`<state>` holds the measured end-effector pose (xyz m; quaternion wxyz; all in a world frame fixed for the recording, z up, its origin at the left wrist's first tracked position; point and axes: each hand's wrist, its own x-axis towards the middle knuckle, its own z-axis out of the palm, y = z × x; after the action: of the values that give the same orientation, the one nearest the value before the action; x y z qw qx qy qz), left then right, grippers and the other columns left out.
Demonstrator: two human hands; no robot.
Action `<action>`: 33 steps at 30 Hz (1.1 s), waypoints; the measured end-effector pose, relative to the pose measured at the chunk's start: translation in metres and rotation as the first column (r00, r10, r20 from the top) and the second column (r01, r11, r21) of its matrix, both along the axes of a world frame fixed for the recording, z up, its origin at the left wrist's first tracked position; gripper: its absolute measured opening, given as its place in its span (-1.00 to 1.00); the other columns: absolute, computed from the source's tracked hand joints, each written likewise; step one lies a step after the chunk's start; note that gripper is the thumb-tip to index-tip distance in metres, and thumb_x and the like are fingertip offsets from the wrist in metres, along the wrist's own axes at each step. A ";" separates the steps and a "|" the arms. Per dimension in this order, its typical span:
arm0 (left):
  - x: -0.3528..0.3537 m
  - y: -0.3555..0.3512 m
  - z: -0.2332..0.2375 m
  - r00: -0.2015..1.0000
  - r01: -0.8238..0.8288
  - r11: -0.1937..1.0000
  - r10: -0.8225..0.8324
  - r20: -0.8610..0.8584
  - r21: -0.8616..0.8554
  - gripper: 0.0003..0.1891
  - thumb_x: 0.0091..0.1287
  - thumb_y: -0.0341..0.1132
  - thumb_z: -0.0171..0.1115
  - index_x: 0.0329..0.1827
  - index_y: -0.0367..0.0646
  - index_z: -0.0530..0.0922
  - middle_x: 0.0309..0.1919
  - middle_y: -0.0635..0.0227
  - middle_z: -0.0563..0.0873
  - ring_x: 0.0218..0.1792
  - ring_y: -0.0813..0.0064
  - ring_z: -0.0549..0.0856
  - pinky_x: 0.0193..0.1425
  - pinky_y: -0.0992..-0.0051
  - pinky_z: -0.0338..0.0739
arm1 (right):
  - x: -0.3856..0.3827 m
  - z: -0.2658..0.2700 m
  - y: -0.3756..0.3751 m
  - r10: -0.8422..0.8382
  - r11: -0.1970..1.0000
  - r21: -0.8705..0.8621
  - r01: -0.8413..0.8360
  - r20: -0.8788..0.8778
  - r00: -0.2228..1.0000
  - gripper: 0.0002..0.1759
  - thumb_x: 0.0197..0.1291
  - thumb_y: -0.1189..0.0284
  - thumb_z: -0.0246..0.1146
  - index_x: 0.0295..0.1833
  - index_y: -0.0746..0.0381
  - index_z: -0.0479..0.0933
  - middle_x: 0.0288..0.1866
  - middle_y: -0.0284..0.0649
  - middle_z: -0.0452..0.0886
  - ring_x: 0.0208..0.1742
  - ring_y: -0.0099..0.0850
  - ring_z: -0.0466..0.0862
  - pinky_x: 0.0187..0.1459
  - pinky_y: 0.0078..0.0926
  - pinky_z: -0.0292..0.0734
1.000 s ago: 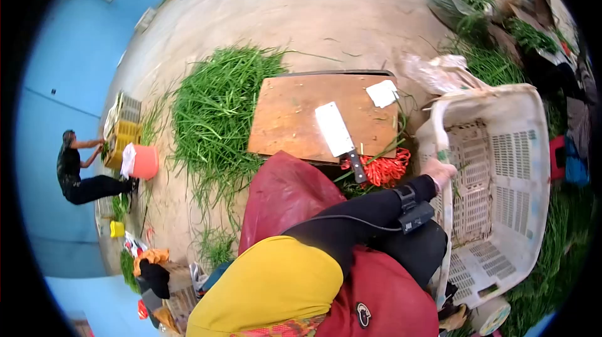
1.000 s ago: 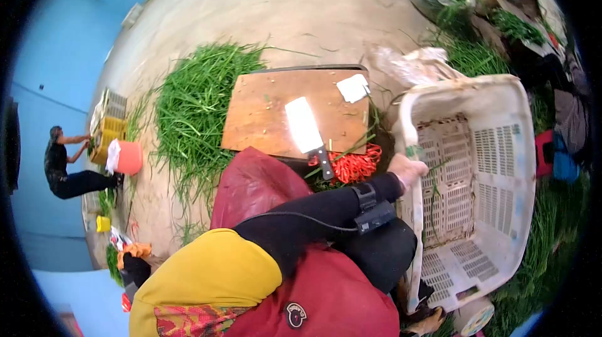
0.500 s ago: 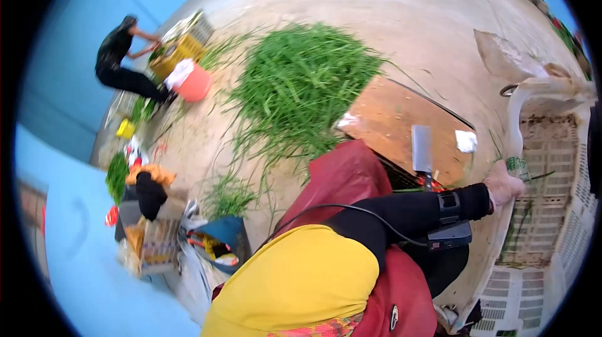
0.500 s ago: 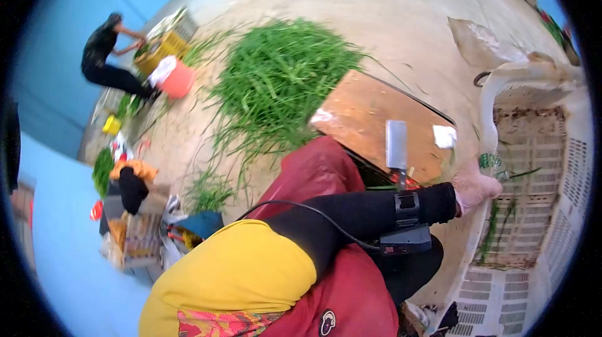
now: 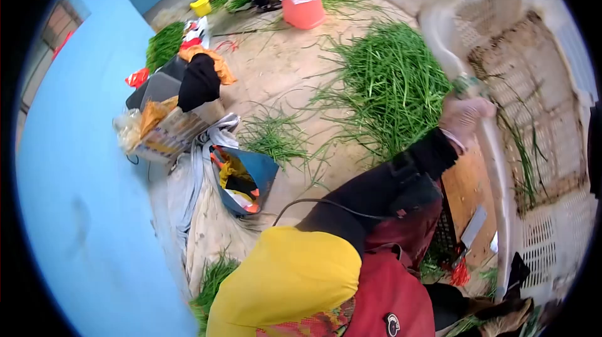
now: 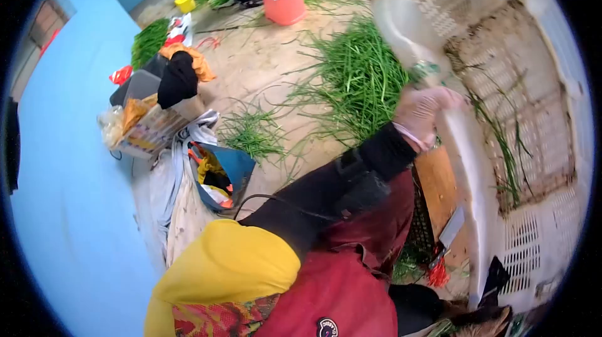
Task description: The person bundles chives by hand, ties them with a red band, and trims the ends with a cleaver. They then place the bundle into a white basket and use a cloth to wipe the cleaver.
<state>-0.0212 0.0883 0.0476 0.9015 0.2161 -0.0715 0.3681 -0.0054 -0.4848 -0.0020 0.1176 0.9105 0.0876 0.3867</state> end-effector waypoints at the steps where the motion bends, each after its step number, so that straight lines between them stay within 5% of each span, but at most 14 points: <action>1: -0.011 0.026 -0.003 0.998 -0.049 0.999 0.049 -0.051 -0.007 -0.97 0.07 -0.56 0.27 -0.44 -0.35 0.62 -0.43 0.19 0.70 -0.37 0.36 0.69 -0.11 0.37 0.61 | 0.022 0.002 0.025 0.047 0.996 -0.070 -0.051 -0.056 0.997 -0.51 0.11 0.23 0.28 0.10 0.30 0.58 0.16 0.05 0.58 0.13 -0.07 0.56 0.16 -0.28 0.45; 2: -0.029 0.049 -0.004 0.996 -0.059 0.998 0.059 -0.073 0.007 -0.97 0.07 -0.55 0.28 -0.43 -0.33 0.63 -0.41 0.21 0.71 -0.34 0.40 0.69 -0.09 0.40 0.60 | 0.030 0.009 0.066 0.166 0.950 0.277 -0.146 -0.051 0.985 -0.55 0.16 0.36 0.23 0.18 0.26 0.54 0.21 0.00 0.56 0.17 -0.04 0.55 0.22 -0.25 0.43; 3: -0.040 0.071 -0.009 0.990 -0.100 0.995 0.102 -0.101 0.020 -0.95 0.06 -0.53 0.30 -0.42 -0.33 0.64 -0.40 0.23 0.71 -0.32 0.41 0.69 -0.06 0.41 0.59 | 0.049 0.008 0.093 0.207 0.953 0.231 -0.195 -0.025 0.978 -0.58 0.21 0.41 0.18 0.19 0.24 0.54 0.20 0.05 0.55 0.21 -0.05 0.54 0.24 -0.27 0.42; 5: -0.060 0.106 -0.016 0.977 -0.150 0.989 0.145 -0.156 -0.015 -0.93 -0.01 -0.53 0.35 -0.43 -0.27 0.67 -0.42 0.28 0.70 -0.38 0.41 0.68 -0.17 0.41 0.60 | 0.084 -0.007 0.117 0.289 0.878 0.420 -0.229 -0.082 0.954 -0.57 0.18 0.41 0.26 0.17 0.33 0.54 0.20 0.07 0.54 0.20 -0.11 0.53 0.26 -0.31 0.42; 6: -0.068 0.120 -0.024 0.973 -0.181 0.983 0.175 -0.150 -0.031 -0.92 0.00 -0.53 0.35 -0.42 -0.27 0.67 -0.39 0.25 0.71 -0.33 0.38 0.69 -0.15 0.40 0.61 | 0.078 0.003 0.171 0.403 0.568 0.794 -0.215 -0.041 0.914 -0.58 0.25 0.39 0.27 0.17 0.37 0.52 0.14 0.00 0.56 0.09 -0.22 0.57 0.16 -0.38 0.49; 7: -0.073 0.132 -0.030 0.946 -0.242 0.970 0.230 -0.229 -0.026 -0.95 0.02 -0.55 0.33 -0.44 -0.29 0.65 -0.37 0.23 0.71 -0.30 0.35 0.69 -0.11 0.37 0.61 | 0.087 0.002 0.195 0.536 0.083 0.988 -0.129 0.065 0.842 -0.57 0.25 0.36 0.31 0.12 0.43 0.53 0.02 -0.10 0.60 -0.04 -0.35 0.58 0.02 -0.47 0.53; 9: -0.086 0.147 -0.032 0.914 -0.312 0.950 0.293 -0.280 -0.023 -0.96 0.02 -0.60 0.26 -0.47 -0.33 0.63 -0.35 0.20 0.71 -0.29 0.34 0.69 -0.03 0.41 0.60 | 0.089 0.012 0.234 0.495 0.128 0.987 -0.098 0.022 0.868 -0.58 0.21 0.36 0.38 0.05 0.44 0.56 -0.13 -0.25 0.62 -0.20 -0.44 0.56 -0.13 -0.54 0.50; 11: -0.093 0.164 -0.045 0.898 -0.316 0.945 0.269 -0.347 -0.087 -0.94 0.00 -0.62 0.24 -0.45 -0.34 0.63 -0.35 0.19 0.70 -0.27 0.34 0.69 -0.03 0.44 0.59 | 0.112 -0.010 0.241 0.554 -0.040 0.995 -0.092 0.099 0.827 -0.58 0.21 0.35 0.37 0.06 0.44 0.55 -0.13 -0.27 0.61 -0.20 -0.47 0.54 -0.13 -0.56 0.49; 14: -0.105 0.174 -0.060 0.865 -0.362 0.931 0.317 -0.388 -0.045 -0.83 0.04 -0.60 0.19 -0.27 -0.31 0.55 -0.32 0.25 0.65 -0.25 0.32 0.66 0.08 0.30 0.60 | 0.113 -0.008 0.272 0.645 -0.043 0.999 -0.019 0.042 0.763 -0.55 0.21 0.36 0.37 0.10 0.45 0.54 -0.08 -0.23 0.62 -0.15 -0.43 0.56 -0.08 -0.54 0.50; 17: -0.117 0.172 -0.075 0.858 -0.383 0.914 0.298 -0.419 -0.132 -0.85 0.02 -0.60 0.23 -0.31 -0.33 0.58 -0.34 0.26 0.66 -0.26 0.35 0.67 0.02 0.39 0.61 | 0.114 0.003 0.282 0.565 0.247 0.969 -0.016 -0.130 0.815 -0.55 0.19 0.35 0.36 0.11 0.43 0.58 0.01 -0.18 0.64 -0.07 -0.36 0.58 0.05 -0.48 0.50; 19: -0.130 0.168 -0.066 0.819 -0.465 0.881 0.393 -0.417 -0.082 -0.96 0.03 -0.61 0.23 -0.46 -0.33 0.61 -0.38 0.20 0.70 -0.29 0.37 0.68 -0.01 0.41 0.59 | 0.117 0.003 0.283 0.516 0.287 0.957 0.035 -0.185 0.836 -0.57 0.19 0.34 0.36 0.08 0.40 0.61 -0.02 -0.21 0.66 -0.06 -0.39 0.58 0.06 -0.50 0.49; 27: -0.154 0.160 -0.074 0.828 -0.474 0.870 0.389 -0.404 -0.134 -0.95 0.07 -0.64 0.21 -0.45 -0.39 0.63 -0.38 0.20 0.70 -0.31 0.40 0.68 -0.05 0.43 0.59 | 0.117 0.003 0.278 0.584 0.191 0.979 0.065 -0.167 0.795 -0.58 0.22 0.29 0.34 0.07 0.38 0.61 -0.07 -0.22 0.66 -0.11 -0.43 0.57 0.03 -0.53 0.48; 29: -0.160 0.156 -0.074 0.817 -0.486 0.864 0.396 -0.419 -0.132 -0.95 0.08 -0.63 0.21 -0.43 -0.40 0.63 -0.37 0.20 0.70 -0.31 0.40 0.68 -0.06 0.43 0.59 | 0.101 0.017 0.288 0.529 0.328 0.940 0.089 -0.261 0.807 -0.56 0.22 0.29 0.33 0.09 0.39 0.60 -0.07 -0.21 0.66 -0.10 -0.41 0.58 0.03 -0.52 0.48; 33: -0.161 0.155 -0.085 0.823 -0.479 0.871 0.404 -0.399 -0.105 -0.95 0.09 -0.60 0.21 -0.43 -0.39 0.63 -0.37 0.19 0.70 -0.31 0.39 0.69 -0.08 0.42 0.60 | 0.115 0.003 0.274 0.614 0.189 0.981 0.042 -0.152 0.775 -0.59 0.21 0.29 0.34 0.05 0.38 0.62 -0.09 -0.23 0.66 -0.16 -0.46 0.59 -0.07 -0.55 0.51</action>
<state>-0.1823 0.2428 -0.0370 0.8052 0.1992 0.1869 0.5264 0.1094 -0.2103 0.0011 -0.5665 0.8158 0.0414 0.1086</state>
